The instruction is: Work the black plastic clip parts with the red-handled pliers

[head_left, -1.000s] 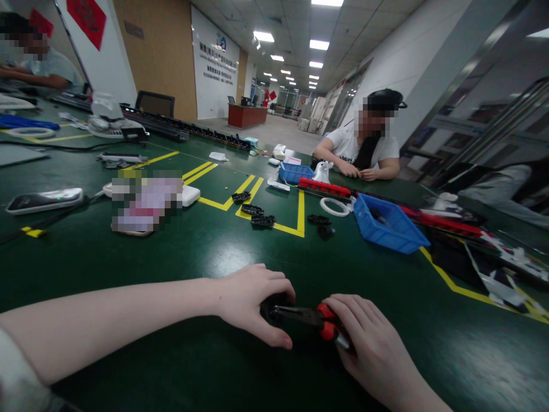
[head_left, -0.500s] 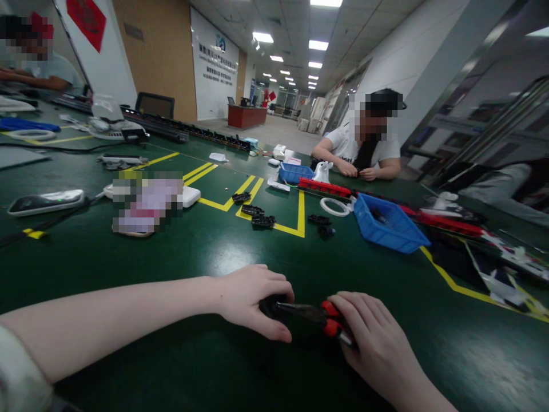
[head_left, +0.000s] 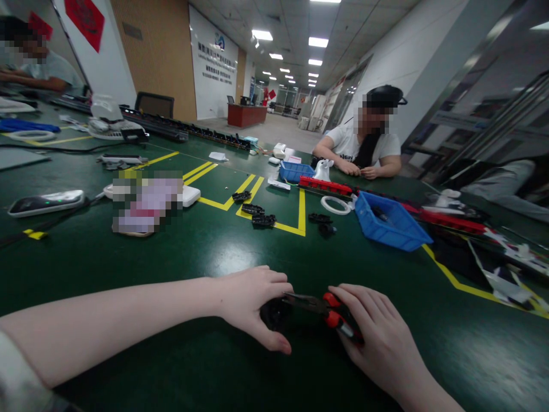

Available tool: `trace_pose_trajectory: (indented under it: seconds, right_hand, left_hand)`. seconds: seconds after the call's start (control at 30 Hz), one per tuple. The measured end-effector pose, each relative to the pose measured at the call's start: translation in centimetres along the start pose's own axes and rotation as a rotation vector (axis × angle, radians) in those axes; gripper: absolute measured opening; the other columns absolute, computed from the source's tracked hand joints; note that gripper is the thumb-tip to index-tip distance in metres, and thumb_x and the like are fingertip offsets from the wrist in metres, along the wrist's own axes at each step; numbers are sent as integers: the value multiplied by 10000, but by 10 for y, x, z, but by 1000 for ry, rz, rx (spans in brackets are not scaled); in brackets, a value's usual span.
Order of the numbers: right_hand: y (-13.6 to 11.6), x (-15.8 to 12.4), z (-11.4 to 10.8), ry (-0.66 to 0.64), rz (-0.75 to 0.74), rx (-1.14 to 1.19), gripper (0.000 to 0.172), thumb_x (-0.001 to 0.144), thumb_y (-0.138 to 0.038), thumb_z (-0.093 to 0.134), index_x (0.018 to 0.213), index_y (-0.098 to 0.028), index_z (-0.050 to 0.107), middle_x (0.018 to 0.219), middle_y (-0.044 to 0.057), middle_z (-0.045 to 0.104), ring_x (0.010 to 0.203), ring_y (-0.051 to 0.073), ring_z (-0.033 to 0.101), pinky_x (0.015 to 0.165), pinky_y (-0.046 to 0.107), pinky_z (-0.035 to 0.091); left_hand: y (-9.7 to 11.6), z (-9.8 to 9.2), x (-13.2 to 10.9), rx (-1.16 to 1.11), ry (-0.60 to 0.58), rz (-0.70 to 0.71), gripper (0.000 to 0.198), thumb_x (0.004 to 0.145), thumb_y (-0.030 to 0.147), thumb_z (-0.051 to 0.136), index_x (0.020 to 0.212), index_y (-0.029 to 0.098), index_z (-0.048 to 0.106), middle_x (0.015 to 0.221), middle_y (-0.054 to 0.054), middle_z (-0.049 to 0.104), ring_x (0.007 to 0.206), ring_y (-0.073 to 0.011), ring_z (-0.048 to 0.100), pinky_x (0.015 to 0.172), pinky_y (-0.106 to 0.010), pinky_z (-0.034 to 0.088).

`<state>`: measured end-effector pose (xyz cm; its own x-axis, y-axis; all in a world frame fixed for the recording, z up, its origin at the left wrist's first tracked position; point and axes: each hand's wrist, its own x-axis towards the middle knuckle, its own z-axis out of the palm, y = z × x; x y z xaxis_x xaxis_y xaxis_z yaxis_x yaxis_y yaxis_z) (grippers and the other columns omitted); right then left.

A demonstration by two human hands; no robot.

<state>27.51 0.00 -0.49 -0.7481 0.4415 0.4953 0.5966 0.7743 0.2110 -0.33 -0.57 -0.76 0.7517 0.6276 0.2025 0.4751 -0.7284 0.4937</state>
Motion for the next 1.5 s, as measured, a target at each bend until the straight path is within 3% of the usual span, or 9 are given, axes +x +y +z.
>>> trace_pose_trajectory:
  seconds: [0.3, 0.77, 1.07, 1.5]
  right_hand:
    - [-1, -1, -2, 18, -59, 37, 394, 810, -159, 543, 1202, -148, 581, 1073, 119, 677, 975, 235, 631, 828, 376, 505]
    - [0, -3, 0, 43, -110, 58, 369, 828, -167, 544, 1187, -85, 573, 1070, 162, 659, 978, 260, 628, 809, 385, 530]
    - [-6, 0, -1, -5, -120, 112, 301, 816, -137, 511, 1103, -83, 583, 989, 148, 661, 867, 228, 626, 715, 347, 530]
    - [-5, -2, -1, 39, -160, 56, 313, 806, -103, 460, 1096, -69, 572, 982, 158, 641, 850, 235, 626, 734, 362, 531]
  left_hand:
    - [0, -3, -2, -21, -21, -25, 646, 713, 654, 702, 1129, 177, 571, 1018, -65, 586, 858, -217, 572, 729, -306, 470]
    - [0, -1, -1, 17, 2, -3, 619, 721, 643, 692, 1103, 170, 580, 985, -67, 591, 828, -217, 572, 703, -303, 454]
    - [0, -1, -1, 11, -2, -2, 599, 710, 609, 719, 1097, 172, 582, 976, -60, 588, 818, -210, 569, 708, -306, 451]
    - [-4, -3, 1, -13, 21, 55, 584, 776, 665, 632, 1050, 151, 606, 938, -68, 607, 790, -198, 575, 702, -296, 452]
